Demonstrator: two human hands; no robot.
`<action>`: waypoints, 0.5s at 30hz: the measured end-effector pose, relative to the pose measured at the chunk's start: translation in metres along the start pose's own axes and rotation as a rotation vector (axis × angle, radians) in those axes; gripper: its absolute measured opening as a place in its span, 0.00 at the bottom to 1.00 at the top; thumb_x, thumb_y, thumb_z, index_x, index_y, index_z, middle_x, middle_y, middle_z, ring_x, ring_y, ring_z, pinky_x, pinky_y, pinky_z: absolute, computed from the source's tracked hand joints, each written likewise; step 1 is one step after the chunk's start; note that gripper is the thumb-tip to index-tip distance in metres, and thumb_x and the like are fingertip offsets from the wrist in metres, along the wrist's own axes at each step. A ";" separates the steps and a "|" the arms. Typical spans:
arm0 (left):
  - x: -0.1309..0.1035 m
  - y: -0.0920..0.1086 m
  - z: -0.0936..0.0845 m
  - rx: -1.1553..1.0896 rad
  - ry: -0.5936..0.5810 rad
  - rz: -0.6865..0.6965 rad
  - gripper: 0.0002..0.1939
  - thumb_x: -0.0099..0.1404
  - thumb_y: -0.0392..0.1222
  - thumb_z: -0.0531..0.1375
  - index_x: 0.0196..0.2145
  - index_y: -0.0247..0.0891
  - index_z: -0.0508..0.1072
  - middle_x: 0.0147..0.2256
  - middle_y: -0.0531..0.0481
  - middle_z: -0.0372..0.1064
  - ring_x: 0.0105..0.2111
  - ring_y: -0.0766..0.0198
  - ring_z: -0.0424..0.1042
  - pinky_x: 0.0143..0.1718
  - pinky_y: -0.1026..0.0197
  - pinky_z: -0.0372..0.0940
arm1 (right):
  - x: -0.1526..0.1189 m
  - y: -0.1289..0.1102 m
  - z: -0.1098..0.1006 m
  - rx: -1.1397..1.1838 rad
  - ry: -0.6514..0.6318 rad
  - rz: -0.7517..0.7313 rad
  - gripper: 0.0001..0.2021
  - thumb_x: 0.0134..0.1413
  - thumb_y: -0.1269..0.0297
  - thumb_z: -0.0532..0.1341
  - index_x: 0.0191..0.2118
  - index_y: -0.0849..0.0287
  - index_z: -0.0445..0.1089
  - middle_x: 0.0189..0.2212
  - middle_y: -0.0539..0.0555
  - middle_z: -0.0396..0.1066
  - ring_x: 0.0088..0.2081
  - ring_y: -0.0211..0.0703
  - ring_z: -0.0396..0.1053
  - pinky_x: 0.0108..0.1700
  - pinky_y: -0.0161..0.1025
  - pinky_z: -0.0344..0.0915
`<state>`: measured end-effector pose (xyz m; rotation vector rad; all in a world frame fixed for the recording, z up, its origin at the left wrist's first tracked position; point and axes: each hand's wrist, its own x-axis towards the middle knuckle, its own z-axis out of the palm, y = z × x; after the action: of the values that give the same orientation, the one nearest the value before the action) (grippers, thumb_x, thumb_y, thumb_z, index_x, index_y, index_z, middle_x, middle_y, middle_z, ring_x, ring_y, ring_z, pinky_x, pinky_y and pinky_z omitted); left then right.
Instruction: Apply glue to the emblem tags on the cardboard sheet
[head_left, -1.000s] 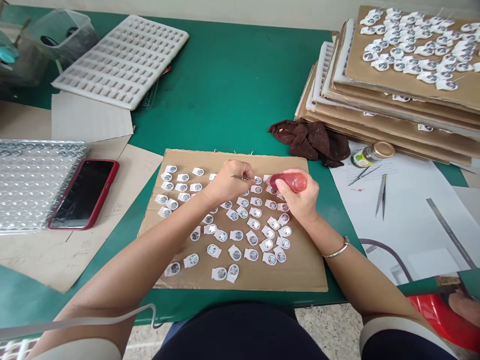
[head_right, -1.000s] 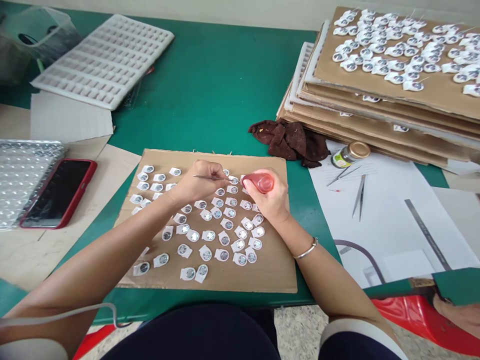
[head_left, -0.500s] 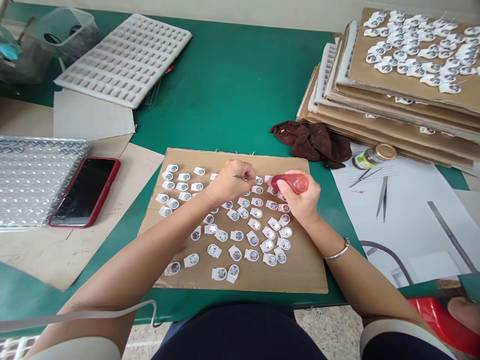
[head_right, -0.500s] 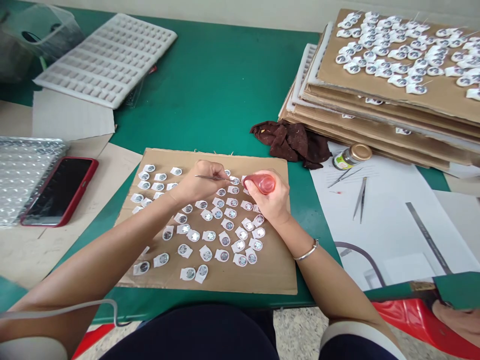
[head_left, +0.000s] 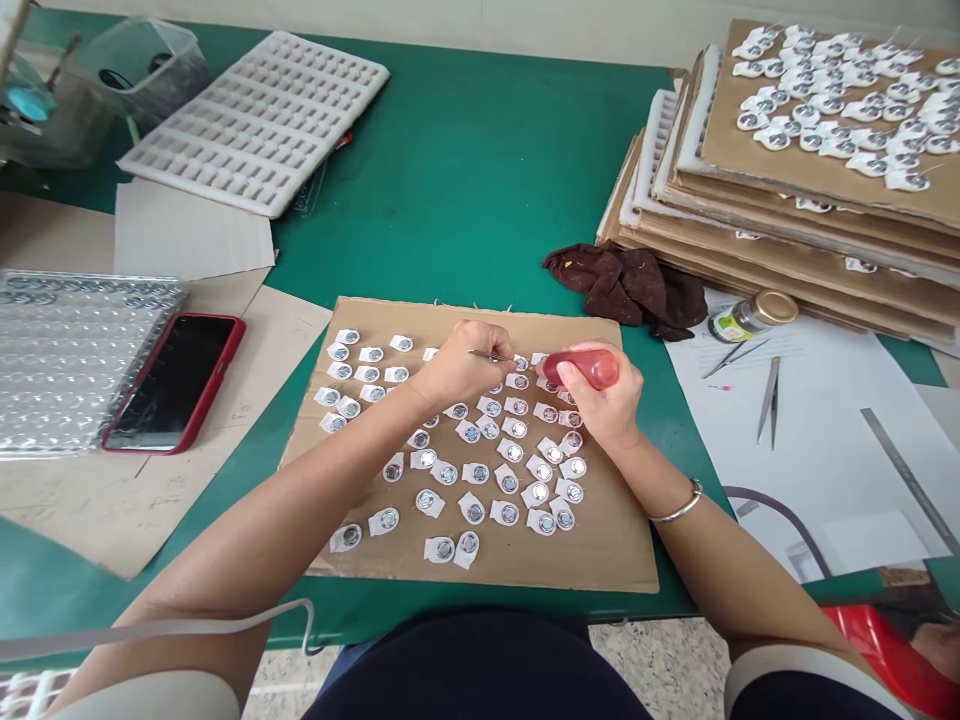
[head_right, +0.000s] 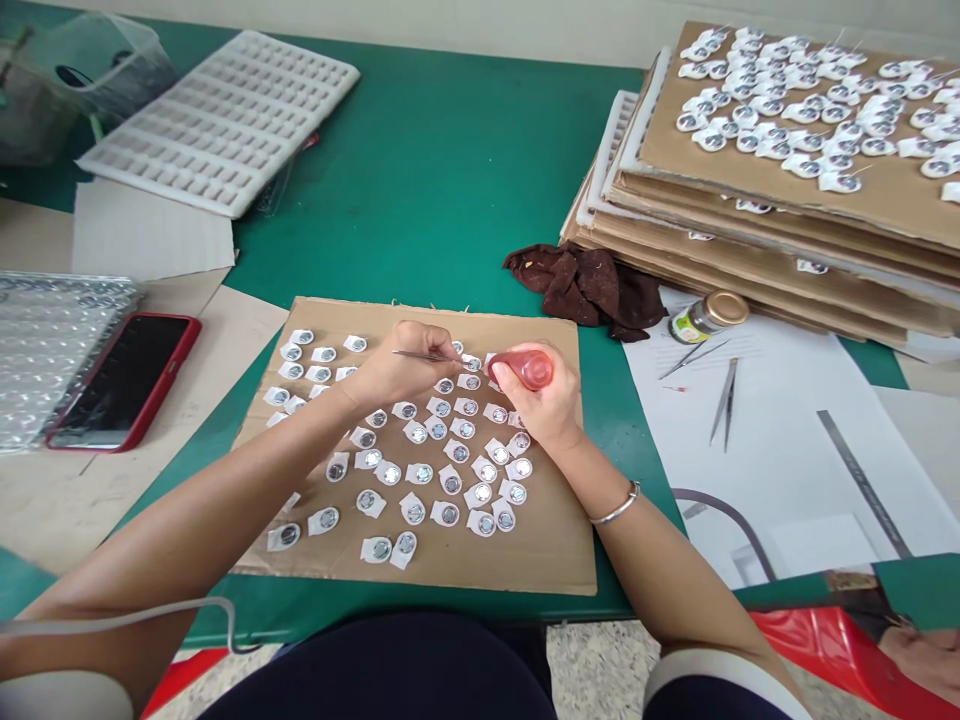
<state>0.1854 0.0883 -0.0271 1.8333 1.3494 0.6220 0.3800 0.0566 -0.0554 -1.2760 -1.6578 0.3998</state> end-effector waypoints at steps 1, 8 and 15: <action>0.000 0.000 0.000 0.000 -0.003 -0.003 0.04 0.50 0.33 0.58 0.20 0.34 0.72 0.22 0.51 0.69 0.22 0.69 0.66 0.23 0.67 0.58 | 0.000 0.001 0.000 0.003 0.009 -0.002 0.08 0.48 0.60 0.63 0.33 0.56 0.68 0.31 0.51 0.73 0.34 0.41 0.71 0.39 0.40 0.68; 0.000 0.000 -0.001 0.005 -0.017 -0.019 0.04 0.51 0.34 0.59 0.21 0.34 0.72 0.22 0.51 0.69 0.22 0.69 0.66 0.22 0.66 0.58 | 0.000 0.002 0.001 0.007 0.009 0.002 0.07 0.47 0.61 0.64 0.33 0.56 0.68 0.31 0.51 0.73 0.34 0.41 0.71 0.38 0.40 0.68; 0.002 -0.003 0.001 -0.022 -0.008 0.016 0.04 0.50 0.33 0.58 0.20 0.34 0.72 0.21 0.52 0.69 0.22 0.69 0.66 0.23 0.66 0.58 | 0.001 0.000 0.001 -0.004 -0.003 -0.001 0.08 0.48 0.59 0.63 0.33 0.56 0.69 0.31 0.51 0.73 0.34 0.42 0.71 0.38 0.40 0.68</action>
<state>0.1846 0.0900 -0.0301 1.8284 1.3192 0.6346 0.3789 0.0578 -0.0558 -1.2783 -1.6628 0.3981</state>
